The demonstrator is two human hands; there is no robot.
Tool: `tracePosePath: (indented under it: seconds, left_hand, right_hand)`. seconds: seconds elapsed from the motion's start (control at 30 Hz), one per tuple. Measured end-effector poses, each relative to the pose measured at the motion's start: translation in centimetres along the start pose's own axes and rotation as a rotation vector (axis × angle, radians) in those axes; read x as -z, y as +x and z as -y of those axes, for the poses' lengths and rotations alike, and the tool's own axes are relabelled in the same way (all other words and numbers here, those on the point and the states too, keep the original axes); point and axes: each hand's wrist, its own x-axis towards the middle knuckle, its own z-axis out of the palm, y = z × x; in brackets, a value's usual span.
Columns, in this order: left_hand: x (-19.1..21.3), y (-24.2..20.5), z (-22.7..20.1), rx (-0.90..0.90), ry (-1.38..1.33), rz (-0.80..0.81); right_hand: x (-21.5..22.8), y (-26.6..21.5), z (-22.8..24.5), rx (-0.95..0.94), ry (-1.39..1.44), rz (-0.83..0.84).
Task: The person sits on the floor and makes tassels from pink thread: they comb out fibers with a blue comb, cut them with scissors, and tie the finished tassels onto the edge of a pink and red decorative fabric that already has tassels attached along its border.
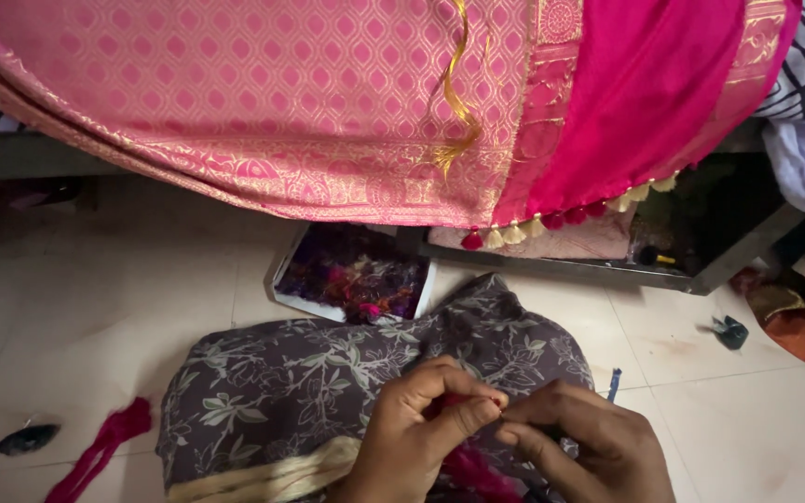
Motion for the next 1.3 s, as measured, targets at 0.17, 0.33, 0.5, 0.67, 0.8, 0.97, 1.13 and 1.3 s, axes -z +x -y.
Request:
tracePosePath:
  seconds: [0.17, 0.33, 0.5, 0.67, 0.8, 0.97, 1.13, 1.3]
  left_hand:
    - [0.1, -0.1, -0.3, -0.004, 0.026, 0.025]
    - [0.1, -0.1, -0.6, -0.026, 0.072, 0.072]
    - [0.3, 0.2, 0.1, 0.026, 0.112, 0.128]
    - [-0.6, 0.1, -0.2, -0.133, 0.254, 0.151]
    - [-0.7, -0.3, 0.6, 0.221, 0.057, 0.092]
    - [-0.4, 0.2, 0.9, 0.251, 0.017, 0.073]
    - [-0.6, 0.2, 1.4, 0.279, 0.078, 0.073]
    - [-0.6, 0.1, 1.6, 0.274, 0.08, 0.101]
  right_hand:
    - [0.2, -0.2, -0.3, -0.062, 0.056, 0.03]
    - [0.0, 0.1, 1.5, 0.124, 0.002, -0.087]
    - [0.1, 0.5, 2.1, 0.267, -0.108, -0.12]
    - [-0.7, 0.7, 1.5, 0.227, -0.242, -0.156]
    - [-0.7, 0.4, -1.9, 0.106, 0.039, -0.069]
    - [-0.1, 1.2, -2.0, -0.092, 0.493, -0.06]
    - [0.0, 0.9, -0.5, 0.327, -0.067, -0.062]
    - [3.6, 2.6, -2.1, 0.181, 0.022, -0.335]
